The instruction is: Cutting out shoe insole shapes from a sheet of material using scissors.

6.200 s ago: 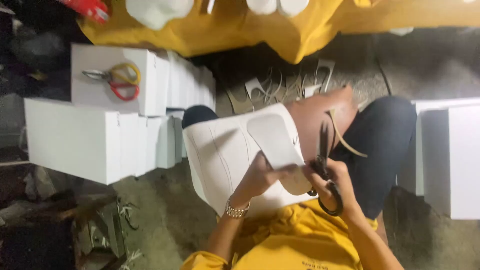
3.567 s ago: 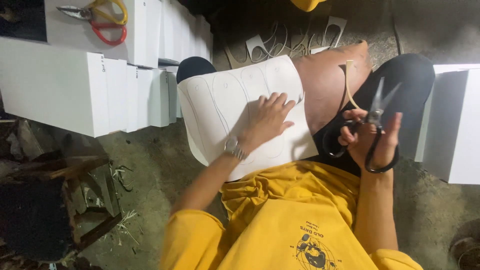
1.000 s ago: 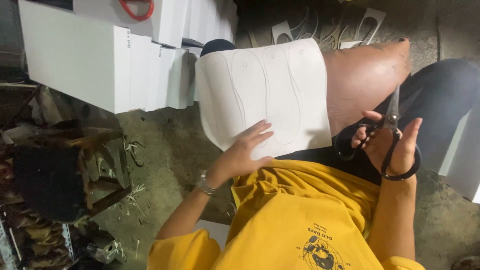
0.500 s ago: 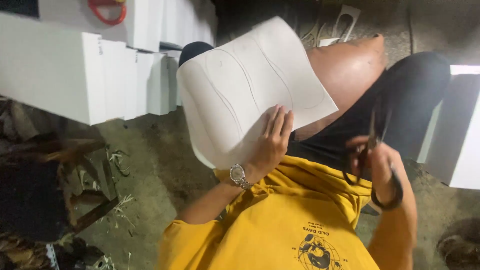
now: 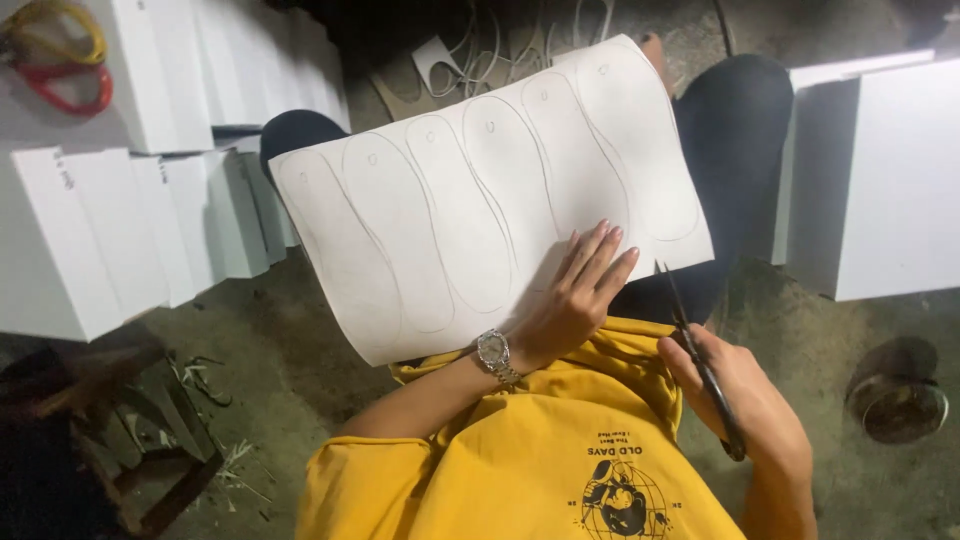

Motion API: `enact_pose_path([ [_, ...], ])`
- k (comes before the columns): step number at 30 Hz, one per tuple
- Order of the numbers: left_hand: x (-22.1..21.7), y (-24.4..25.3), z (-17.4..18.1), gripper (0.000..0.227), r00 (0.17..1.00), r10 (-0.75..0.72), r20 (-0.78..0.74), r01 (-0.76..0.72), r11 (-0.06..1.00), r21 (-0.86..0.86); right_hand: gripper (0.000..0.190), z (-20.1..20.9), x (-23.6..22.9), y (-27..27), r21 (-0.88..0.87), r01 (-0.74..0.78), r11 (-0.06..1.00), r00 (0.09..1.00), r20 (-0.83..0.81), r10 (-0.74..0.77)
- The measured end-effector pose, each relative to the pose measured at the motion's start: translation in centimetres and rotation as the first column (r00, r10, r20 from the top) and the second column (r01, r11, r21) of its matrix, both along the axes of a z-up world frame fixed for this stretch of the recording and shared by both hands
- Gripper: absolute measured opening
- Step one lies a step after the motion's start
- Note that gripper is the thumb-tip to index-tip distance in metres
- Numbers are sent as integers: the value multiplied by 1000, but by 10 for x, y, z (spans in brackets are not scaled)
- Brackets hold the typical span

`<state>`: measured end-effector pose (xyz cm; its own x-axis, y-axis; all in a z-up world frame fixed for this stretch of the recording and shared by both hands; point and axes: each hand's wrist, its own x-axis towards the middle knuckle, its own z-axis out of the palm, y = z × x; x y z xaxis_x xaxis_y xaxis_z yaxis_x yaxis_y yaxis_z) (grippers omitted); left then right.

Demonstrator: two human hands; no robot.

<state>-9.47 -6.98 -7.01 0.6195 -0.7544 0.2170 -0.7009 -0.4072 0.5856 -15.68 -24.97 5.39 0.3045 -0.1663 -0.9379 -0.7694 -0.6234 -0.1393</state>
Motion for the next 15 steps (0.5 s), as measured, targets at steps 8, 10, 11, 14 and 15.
enact_pose_path([
  [8,22,8,21,39,996,-78,52,79,997,-11,46,-17,-36,-9,93,6,996,1000,5,-7],
  [10,25,10,26,40,989,-117,92,113,993,41,46,-22,-38,-5,128,-5,992,997,79,-5],
  [11,24,8,25,39,980,-127,155,119,991,55,43,-21,-34,-2,109,0,994,997,82,-9],
  [14,-6,-3,-21,36,976,-50,213,64,996,-59,45,-17,-17,7,69,62,996,991,114,-70],
  [15,-19,-8,-43,37,978,41,203,-3,983,-185,50,-15,-10,11,50,114,992,981,149,-120],
])
